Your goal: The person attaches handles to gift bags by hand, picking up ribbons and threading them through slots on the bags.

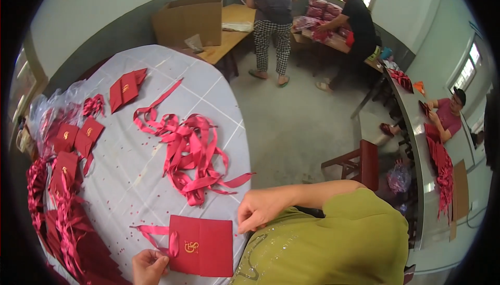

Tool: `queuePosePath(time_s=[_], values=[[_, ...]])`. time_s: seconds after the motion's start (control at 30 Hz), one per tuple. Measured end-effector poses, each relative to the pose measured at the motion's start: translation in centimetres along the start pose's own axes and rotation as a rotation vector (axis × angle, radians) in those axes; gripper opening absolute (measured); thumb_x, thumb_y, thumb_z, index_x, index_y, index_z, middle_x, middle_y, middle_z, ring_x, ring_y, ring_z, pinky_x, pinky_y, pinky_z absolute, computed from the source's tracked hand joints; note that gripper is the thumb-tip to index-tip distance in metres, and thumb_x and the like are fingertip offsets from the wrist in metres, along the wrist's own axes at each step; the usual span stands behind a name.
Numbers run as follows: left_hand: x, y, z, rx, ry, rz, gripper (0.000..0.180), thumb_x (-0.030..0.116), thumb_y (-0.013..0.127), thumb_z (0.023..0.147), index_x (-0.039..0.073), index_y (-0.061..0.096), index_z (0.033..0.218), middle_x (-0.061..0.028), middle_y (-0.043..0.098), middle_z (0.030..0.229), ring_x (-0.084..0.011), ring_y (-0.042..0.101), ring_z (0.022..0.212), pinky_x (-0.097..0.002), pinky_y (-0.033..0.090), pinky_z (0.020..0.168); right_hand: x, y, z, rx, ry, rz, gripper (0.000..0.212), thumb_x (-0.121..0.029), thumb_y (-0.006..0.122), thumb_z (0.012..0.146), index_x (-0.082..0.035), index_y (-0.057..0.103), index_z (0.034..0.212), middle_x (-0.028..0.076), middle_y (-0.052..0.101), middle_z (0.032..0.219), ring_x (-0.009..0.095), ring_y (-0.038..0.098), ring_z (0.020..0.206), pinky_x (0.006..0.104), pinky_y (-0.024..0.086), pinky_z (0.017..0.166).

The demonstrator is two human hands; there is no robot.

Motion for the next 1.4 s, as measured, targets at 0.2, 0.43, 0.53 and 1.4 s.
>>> queuePosePath(time_s=[0.2,0.43,0.53,1.4], values=[[0.8,1.6,-0.4,0.041,0.141,0.163,0.013,0.01,0.072,0.088,0.003,0.062,0.094,0.0002,0.061,0.068,-0.0065,0.054,0.055,-0.0202,0.042,0.049,-0.5,0.4,0.7,0.043,0.04,0.079,0.033,-0.032,0.068,0.09,0.0,0.069,0.091,0.003,0.064,0.072,0.008,0.057,0.058,0.0246,0.046,0.053],[0.7,1.9,-0.4,0.019,0.158,0.225,0.016,0.01,0.073,0.087,0.004,0.061,0.097,0.001,0.06,0.068,-0.0065,0.054,0.055,-0.0198,0.042,0.05,-0.4,3.2,1.7,-0.047,-0.05,0.235,0.029,-0.027,0.068,0.091,0.001,0.068,0.097,0.002,0.065,0.076,0.006,0.057,0.065,0.0233,0.046,0.056],[0.5,2.3,-0.5,-0.013,0.168,0.12,0.018,0.009,0.073,0.087,0.004,0.06,0.1,0.0005,0.061,0.072,-0.0064,0.054,0.057,-0.0195,0.042,0.051,-0.6,4.1,2.1,-0.104,-0.112,0.18,0.027,-0.024,0.068,0.091,0.001,0.068,0.1,0.002,0.065,0.078,0.007,0.057,0.069,0.024,0.047,0.06],[1.8,-1.8,-0.5,0.017,0.249,-0.387,0.025,-0.002,0.078,0.076,0.006,0.056,0.086,-0.0006,0.061,0.076,-0.0052,0.055,0.059,-0.0181,0.042,0.048,-2.4,2.5,3.6,0.096,0.01,0.541,0.032,-0.024,0.068,0.093,0.002,0.061,0.109,0.003,0.066,0.081,0.005,0.055,0.058,0.0175,0.039,0.046]])
Point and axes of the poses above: each hand's wrist, its own z-axis towards the middle knuckle, its own y-axis out of the palm, x = y × z, the point moved 5 cm from there along z, towards the middle knuckle
